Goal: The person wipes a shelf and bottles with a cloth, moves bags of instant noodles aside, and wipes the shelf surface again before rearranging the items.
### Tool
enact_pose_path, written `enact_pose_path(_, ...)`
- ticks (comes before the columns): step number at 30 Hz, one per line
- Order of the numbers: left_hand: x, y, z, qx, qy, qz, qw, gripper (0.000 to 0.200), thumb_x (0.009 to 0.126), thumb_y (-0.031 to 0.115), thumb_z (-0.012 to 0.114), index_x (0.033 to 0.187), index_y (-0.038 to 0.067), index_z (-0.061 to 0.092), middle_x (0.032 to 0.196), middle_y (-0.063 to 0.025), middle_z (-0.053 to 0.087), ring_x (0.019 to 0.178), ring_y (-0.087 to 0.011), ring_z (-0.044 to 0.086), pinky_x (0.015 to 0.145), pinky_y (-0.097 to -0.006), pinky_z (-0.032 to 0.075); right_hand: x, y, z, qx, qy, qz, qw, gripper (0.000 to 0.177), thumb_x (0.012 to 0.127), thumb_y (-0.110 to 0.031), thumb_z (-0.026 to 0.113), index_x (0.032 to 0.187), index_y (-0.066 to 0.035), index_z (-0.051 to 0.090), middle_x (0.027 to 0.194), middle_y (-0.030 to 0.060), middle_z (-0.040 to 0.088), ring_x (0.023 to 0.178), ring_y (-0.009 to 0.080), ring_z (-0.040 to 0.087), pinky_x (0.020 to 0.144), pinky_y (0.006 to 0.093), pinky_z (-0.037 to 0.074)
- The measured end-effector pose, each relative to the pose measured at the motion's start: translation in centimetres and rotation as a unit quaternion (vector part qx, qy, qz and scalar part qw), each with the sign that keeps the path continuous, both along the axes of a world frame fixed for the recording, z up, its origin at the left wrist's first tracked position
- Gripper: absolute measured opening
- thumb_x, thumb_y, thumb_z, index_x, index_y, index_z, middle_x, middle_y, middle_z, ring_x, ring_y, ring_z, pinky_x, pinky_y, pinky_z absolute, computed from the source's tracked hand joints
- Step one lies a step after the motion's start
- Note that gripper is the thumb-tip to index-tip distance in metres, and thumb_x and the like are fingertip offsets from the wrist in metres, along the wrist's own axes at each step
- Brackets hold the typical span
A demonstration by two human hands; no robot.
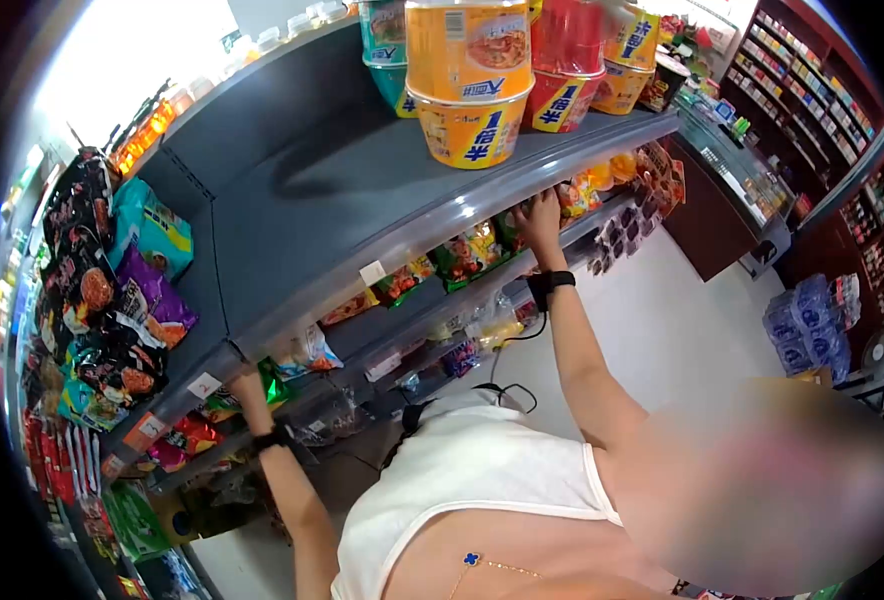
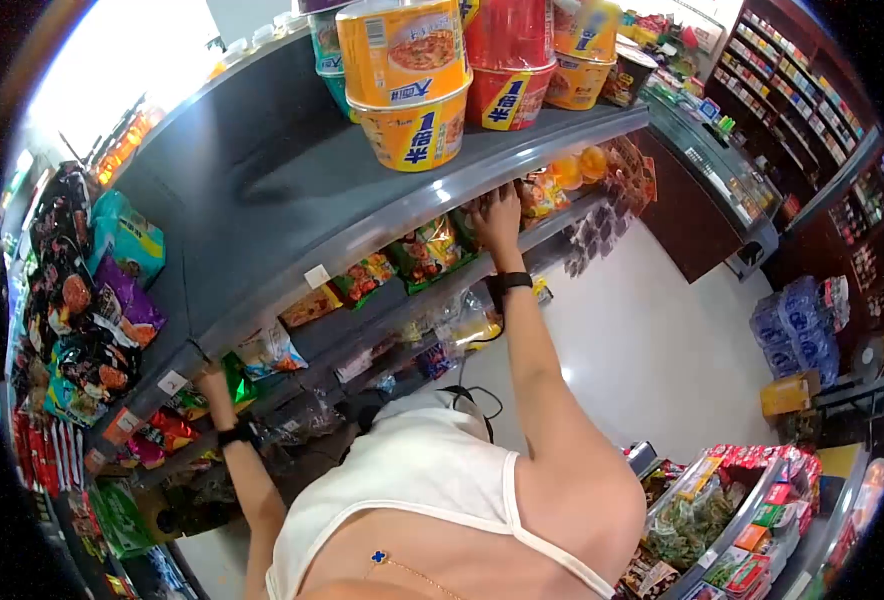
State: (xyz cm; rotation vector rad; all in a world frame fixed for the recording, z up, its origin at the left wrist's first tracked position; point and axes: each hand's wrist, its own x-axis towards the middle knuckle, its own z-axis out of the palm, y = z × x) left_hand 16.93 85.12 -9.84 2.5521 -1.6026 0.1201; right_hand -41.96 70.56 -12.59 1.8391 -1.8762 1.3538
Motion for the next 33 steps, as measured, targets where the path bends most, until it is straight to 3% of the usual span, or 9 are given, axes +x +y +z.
enact_pose_path(3, -5.3, 1.9, 1.6, -0.036, 0.026, -0.029, 0.999, 0.025, 0.088, 0.015, 0.055, 0.103, -0.006, 0.056, 0.098, -0.0206, 0.058, 0.092, -0.0365, 0.054, 0.081, -0.0435, 0.044, -0.6, -0.7, -1.5, 0.027, -0.027, 0.029, 0.999, 0.055, 0.079, -0.023, 0.067, 0.123, 0.002, 0.046, 0.128, 0.0285, 0.042, 0.116, 0.0446, 0.043, 0.098, 0.0467, 0.038)
enact_pose_path(5, -8.5, 4.5, 1.8, -0.274, 0.044, -0.138, 0.951, 0.026, 0.087, 0.013, 0.058, 0.105, -0.005, 0.052, 0.1, -0.0235, 0.054, 0.094, -0.0399, 0.052, 0.081, -0.0438, 0.044, -0.8, -0.6, -2.3, 0.038, -0.041, 0.046, 0.997, 0.059, 0.078, -0.024, 0.066, 0.126, 0.002, 0.044, 0.132, 0.029, 0.04, 0.119, 0.0446, 0.042, 0.099, 0.0457, 0.037)
enact_pose_path(8, -12.1, 7.2, 4.1, -0.25, 0.168, -0.118, 0.946, 0.032, 0.091, 0.012, 0.054, 0.116, -0.005, 0.047, 0.115, -0.0266, 0.048, 0.103, -0.041, 0.049, 0.084, -0.0445, 0.043, -1.3, -0.5, -2.7, 0.061, -0.034, 0.046, 0.997, 0.063, 0.077, -0.025, 0.068, 0.129, 0.002, 0.043, 0.135, 0.0294, 0.038, 0.122, 0.044, 0.04, 0.102, 0.0447, 0.036)
enact_pose_path(13, -15.5, 10.0, 8.4, -0.196, 0.255, -0.249, 0.913, 0.03, 0.087, 0.007, 0.055, 0.116, 0.003, 0.055, 0.109, -0.0138, 0.059, 0.102, -0.0341, 0.055, 0.09, -0.042, 0.043, 0.0, 1.6, -0.1, 0.021, 0.033, 0.034, 0.999, 0.063, 0.076, -0.026, 0.069, 0.126, 0.002, 0.044, 0.131, 0.0296, 0.04, 0.119, 0.0466, 0.039, 0.099, 0.0491, 0.035)
enact_pose_path(16, -16.9, 10.8, 11.1, -0.313, 0.108, -0.337, 0.881, 0.035, 0.08, 0.001, 0.056, 0.114, 0.005, 0.057, 0.108, -0.0121, 0.06, 0.102, -0.0317, 0.056, 0.091, -0.0439, 0.041, 1.9, 2.5, 1.2, -0.006, 0.092, 0.058, 0.994, 0.063, 0.075, -0.023, 0.07, 0.125, 0.001, 0.042, 0.125, 0.0296, 0.042, 0.11, 0.0472, 0.042, 0.094, 0.0515, 0.036)
enact_pose_path(20, -17.1, 10.5, 14.6, -0.45, 0.062, -0.307, 0.837, 0.04, 0.075, -0.001, 0.056, 0.114, 0.005, 0.058, 0.115, -0.0123, 0.058, 0.105, -0.0322, 0.054, 0.097, -0.0468, 0.037, 7.7, 5.7, 3.9, 0.013, 0.128, 0.137, 0.982, 0.059, 0.076, -0.021, 0.071, 0.125, 0.0, 0.045, 0.119, 0.0249, 0.047, 0.107, 0.0452, 0.045, 0.093, 0.0513, 0.036)
enact_pose_path(22, -17.0, 9.9, 15.6, -0.444, 0.044, -0.247, 0.86, 0.038, 0.08, -0.002, 0.054, 0.117, 0.004, 0.056, 0.12, -0.0135, 0.056, 0.113, -0.0338, 0.051, 0.1, -0.0455, 0.036, 10.6, 6.5, 4.5, -0.013, 0.097, 0.23, 0.968, 0.057, 0.078, -0.024, 0.07, 0.123, -0.001, 0.046, 0.119, 0.0242, 0.047, 0.109, 0.0436, 0.044, 0.094, 0.0514, 0.036)
enact_pose_path(28, -16.5, 8.9, 13.7, -0.369, 0.023, -0.175, 0.912, 0.045, 0.08, 0.007, 0.06, 0.124, 0.01, 0.053, 0.133, -0.0117, 0.046, 0.125, -0.0316, 0.042, 0.107, -0.0521, 0.025, 17.6, 10.1, 5.3, 0.005, 0.127, 0.318, 0.939, 0.06, 0.078, -0.023, 0.07, 0.128, -0.001, 0.044, 0.126, 0.0245, 0.044, 0.112, 0.0433, 0.043, 0.096, 0.0498, 0.036)
enact_pose_path(33, -16.0, 9.7, 12.7, -0.353, 0.082, -0.198, 0.911, 0.05, 0.075, 0.005, 0.061, 0.124, 0.01, 0.053, 0.138, -0.0123, 0.042, 0.115, -0.0353, 0.046, 0.097, -0.0453, 0.039, 20.2, 12.8, 4.7, 0.09, 0.104, 0.389, 0.911, 0.054, 0.079, -0.021, 0.069, 0.124, 0.0, 0.047, 0.125, 0.0262, 0.045, 0.111, 0.0435, 0.044, 0.094, 0.0478, 0.038)
